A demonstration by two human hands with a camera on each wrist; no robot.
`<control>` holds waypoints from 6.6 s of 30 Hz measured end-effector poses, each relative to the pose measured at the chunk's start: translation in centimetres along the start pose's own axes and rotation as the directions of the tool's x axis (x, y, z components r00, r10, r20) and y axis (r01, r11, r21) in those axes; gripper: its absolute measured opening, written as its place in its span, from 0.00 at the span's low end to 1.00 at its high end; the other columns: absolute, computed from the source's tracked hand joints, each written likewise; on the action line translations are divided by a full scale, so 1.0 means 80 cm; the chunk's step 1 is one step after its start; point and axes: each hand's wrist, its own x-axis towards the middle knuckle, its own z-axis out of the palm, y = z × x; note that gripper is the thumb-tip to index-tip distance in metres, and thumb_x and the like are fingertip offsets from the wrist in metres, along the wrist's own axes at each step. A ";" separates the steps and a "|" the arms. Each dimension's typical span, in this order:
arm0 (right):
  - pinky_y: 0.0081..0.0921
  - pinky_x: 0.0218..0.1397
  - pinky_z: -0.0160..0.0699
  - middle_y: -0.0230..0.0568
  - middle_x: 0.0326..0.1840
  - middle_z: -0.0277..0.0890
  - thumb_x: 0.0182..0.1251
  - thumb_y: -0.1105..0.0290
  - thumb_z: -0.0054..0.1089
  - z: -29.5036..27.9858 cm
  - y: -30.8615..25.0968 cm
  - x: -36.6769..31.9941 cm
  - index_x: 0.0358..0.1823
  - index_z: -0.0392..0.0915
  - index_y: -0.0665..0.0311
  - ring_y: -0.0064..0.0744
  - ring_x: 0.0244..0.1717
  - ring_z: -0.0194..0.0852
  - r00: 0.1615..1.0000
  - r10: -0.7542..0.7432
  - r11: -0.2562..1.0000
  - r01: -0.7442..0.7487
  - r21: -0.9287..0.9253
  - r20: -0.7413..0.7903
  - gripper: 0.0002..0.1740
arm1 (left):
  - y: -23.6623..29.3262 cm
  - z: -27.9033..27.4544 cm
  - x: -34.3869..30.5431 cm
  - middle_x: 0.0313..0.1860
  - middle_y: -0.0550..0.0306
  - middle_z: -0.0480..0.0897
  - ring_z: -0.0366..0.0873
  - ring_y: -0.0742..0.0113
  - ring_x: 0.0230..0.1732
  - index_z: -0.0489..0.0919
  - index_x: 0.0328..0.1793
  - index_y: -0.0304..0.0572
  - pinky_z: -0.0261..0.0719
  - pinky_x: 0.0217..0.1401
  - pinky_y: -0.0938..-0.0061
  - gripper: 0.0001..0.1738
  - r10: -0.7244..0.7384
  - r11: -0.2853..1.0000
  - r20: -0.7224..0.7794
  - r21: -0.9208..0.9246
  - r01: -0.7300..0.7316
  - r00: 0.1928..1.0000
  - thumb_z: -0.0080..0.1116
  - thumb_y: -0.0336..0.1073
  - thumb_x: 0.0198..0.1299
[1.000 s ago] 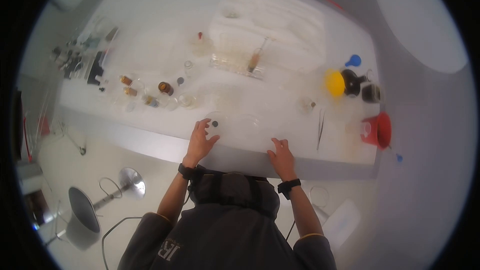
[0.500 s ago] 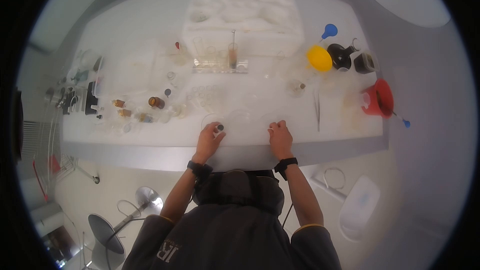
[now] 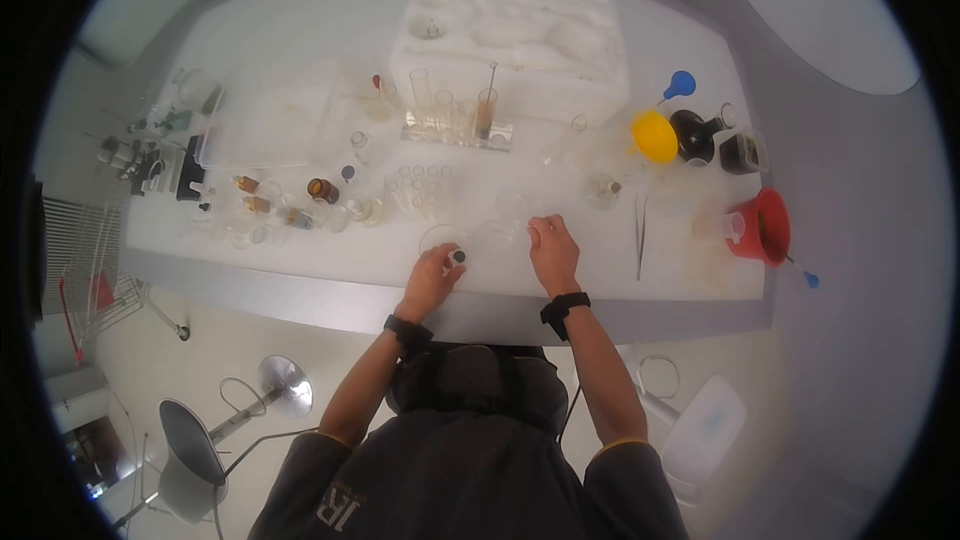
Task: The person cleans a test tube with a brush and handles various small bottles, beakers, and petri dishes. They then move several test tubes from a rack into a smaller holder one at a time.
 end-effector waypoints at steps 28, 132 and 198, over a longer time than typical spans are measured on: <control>0.40 0.38 0.79 0.36 0.41 0.76 0.67 0.65 0.64 -0.038 0.078 -0.047 0.40 0.83 0.52 0.46 0.38 0.80 0.990 0.137 0.971 -0.143 -0.190 -0.043 0.03 | 0.013 -0.004 -0.012 0.44 0.53 0.77 0.78 0.53 0.49 0.78 0.59 0.48 0.80 0.50 0.60 0.22 0.028 0.996 -0.105 0.091 -0.019 0.994 0.69 0.37 0.58; 0.41 0.40 0.79 0.41 0.38 0.82 0.64 0.73 0.66 0.214 -0.637 0.128 0.50 0.77 0.60 0.48 0.39 0.81 0.920 -0.180 0.967 0.231 -0.110 0.347 0.14 | -0.344 -0.558 -0.089 0.61 0.44 0.72 0.71 0.46 0.59 0.64 0.72 0.38 0.75 0.61 0.61 0.46 -0.233 0.972 -0.569 -0.110 0.208 0.789 0.77 0.29 0.47; 0.40 0.42 0.76 0.38 0.35 0.79 0.62 0.71 0.68 0.083 -0.484 0.019 0.40 0.83 0.59 0.46 0.37 0.77 0.989 0.074 0.993 -0.061 -0.099 0.131 0.06 | -0.173 -0.469 -0.006 0.42 0.55 0.77 0.82 0.50 0.35 0.80 0.50 0.47 0.80 0.33 0.59 0.16 0.298 0.952 -0.340 0.170 -0.253 0.892 0.70 0.34 0.57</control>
